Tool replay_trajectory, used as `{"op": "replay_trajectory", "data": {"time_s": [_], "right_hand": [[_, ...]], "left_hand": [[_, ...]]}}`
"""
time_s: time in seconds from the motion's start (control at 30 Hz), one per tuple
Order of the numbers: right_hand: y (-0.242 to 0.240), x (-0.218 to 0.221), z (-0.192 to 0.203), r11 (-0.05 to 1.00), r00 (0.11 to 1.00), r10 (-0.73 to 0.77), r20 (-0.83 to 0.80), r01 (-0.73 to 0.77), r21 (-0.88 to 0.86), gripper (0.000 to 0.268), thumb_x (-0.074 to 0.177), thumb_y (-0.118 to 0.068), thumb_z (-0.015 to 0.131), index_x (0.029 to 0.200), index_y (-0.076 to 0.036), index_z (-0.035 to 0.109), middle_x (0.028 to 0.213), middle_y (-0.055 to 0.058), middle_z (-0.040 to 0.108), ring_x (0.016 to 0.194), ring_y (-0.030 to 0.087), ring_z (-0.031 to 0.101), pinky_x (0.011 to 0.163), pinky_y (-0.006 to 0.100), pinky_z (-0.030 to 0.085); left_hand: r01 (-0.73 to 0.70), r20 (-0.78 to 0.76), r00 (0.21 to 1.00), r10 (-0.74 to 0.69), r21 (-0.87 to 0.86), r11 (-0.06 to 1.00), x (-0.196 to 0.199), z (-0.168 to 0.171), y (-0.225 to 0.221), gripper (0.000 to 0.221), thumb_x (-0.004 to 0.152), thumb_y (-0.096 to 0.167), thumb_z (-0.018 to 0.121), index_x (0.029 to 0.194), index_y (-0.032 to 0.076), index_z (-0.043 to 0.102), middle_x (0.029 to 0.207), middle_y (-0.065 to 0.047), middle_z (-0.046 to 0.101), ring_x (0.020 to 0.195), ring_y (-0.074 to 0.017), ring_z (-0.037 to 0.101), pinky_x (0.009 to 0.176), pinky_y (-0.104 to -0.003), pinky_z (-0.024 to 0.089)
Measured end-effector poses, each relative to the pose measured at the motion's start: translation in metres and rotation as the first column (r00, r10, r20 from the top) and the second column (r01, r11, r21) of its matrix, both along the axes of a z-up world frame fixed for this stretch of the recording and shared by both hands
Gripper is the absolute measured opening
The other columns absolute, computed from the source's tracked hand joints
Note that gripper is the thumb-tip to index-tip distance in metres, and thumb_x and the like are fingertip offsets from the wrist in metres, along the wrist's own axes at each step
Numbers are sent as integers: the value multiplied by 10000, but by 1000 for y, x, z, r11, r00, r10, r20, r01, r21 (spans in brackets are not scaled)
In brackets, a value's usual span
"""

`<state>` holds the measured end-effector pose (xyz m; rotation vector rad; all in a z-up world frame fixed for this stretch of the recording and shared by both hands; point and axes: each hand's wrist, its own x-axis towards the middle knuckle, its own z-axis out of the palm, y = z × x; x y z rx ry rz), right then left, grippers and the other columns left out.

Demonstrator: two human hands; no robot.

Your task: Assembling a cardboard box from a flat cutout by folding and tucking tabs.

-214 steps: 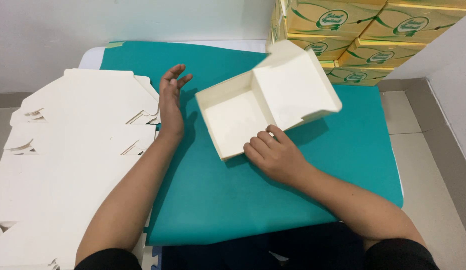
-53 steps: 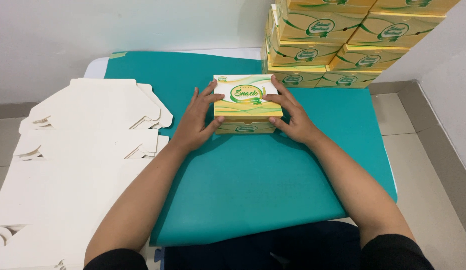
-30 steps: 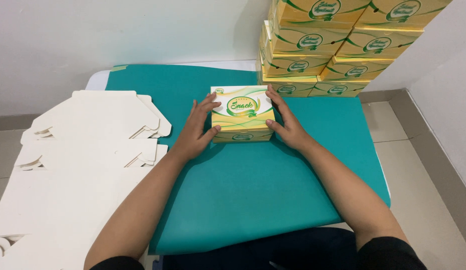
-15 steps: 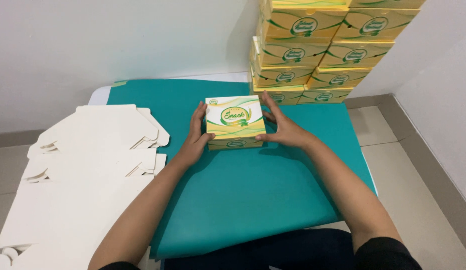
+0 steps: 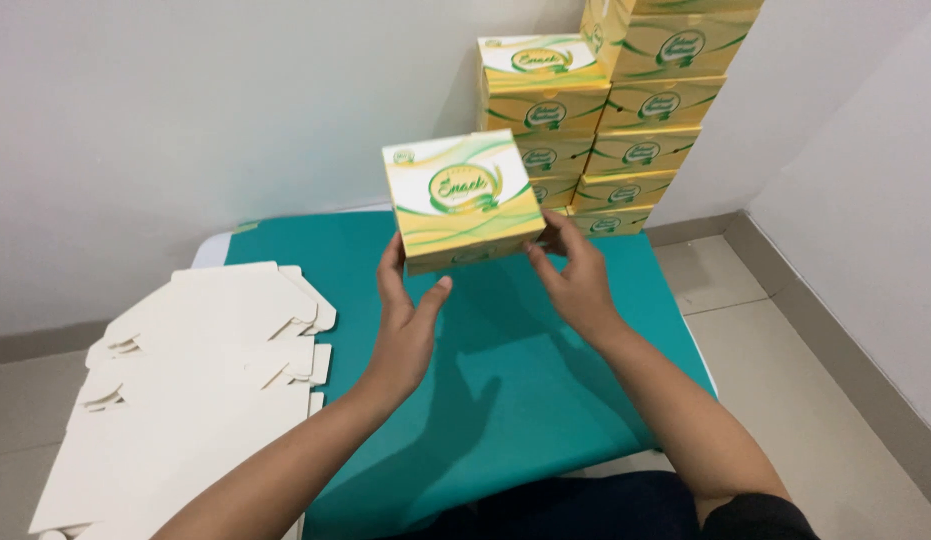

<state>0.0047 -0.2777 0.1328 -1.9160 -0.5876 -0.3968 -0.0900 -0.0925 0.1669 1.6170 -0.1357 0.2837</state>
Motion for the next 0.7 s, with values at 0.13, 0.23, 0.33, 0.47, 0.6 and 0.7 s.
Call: {"op": "replay_trajectory", "data": {"time_s": [0.13, 0.23, 0.33, 0.47, 0.6, 0.7], "right_hand": [[-10, 43, 38, 992, 976, -87, 202, 67, 104, 340, 989, -129, 546, 1297, 0, 479, 1144, 210, 557, 1079, 402, 579, 903, 536, 518], [-18, 85, 53, 981, 939, -134, 316, 80, 179, 318, 1009, -93, 527, 1289, 26, 438, 1100, 220, 531, 1029, 400, 602, 824, 508, 543], [-23, 111, 70, 966, 900, -252, 355, 211, 150, 276, 976, -44, 555, 1231, 25, 475, 1051, 197, 581, 942, 353, 644, 757, 450, 547], [-33, 133, 76, 917, 848, -378, 372, 397, 25, 234, 967, -103, 595, 1156, 0, 504, 978, 152, 612, 837, 286, 670, 658, 402, 562], [-40, 153, 70, 824, 770, -490, 410, 562, -71, 163, 943, -168, 644, 1007, -82, 521, 832, 24, 592, 711, 192, 657, 571, 362, 533], [-39, 150, 71, 830, 780, -471, 412, 550, -92, 163, 958, -173, 632, 977, -81, 499, 804, 39, 580, 702, 224, 651, 559, 373, 518]], "left_hand": [[-1, 239, 971, -17, 78, 997, 54, 27, -21, 708, 986, 214, 463, 1472, 25, -16, 1500, -315, 0, 1411, -472, -75, 1127, -603, -13], [-115, 386, 919, 76, 80, 990, 113, 29, -37, 693, 1004, 226, 493, 1498, 91, 26, 1533, -267, 67, 1446, -409, 3, 1161, -563, 46], [-181, 343, 927, 154, 47, 982, 162, 29, -48, 680, 998, 242, 497, 1499, 84, 66, 1538, -240, 138, 1455, -355, 87, 1176, -512, 74], [-203, 282, 945, 167, 103, 974, 209, 22, -53, 700, 978, 279, 504, 1514, 94, 95, 1555, -203, 153, 1457, -324, 120, 1192, -481, 47], [-244, 282, 943, 177, 222, 944, 229, 22, -58, 705, 978, 279, 492, 1528, 105, 87, 1564, -202, 150, 1460, -329, 121, 1181, -503, 30], [-225, 272, 950, 151, 266, 937, 224, 24, -58, 730, 977, 278, 494, 1535, 117, 52, 1571, -203, 130, 1461, -330, 123, 1175, -520, 8]]}}
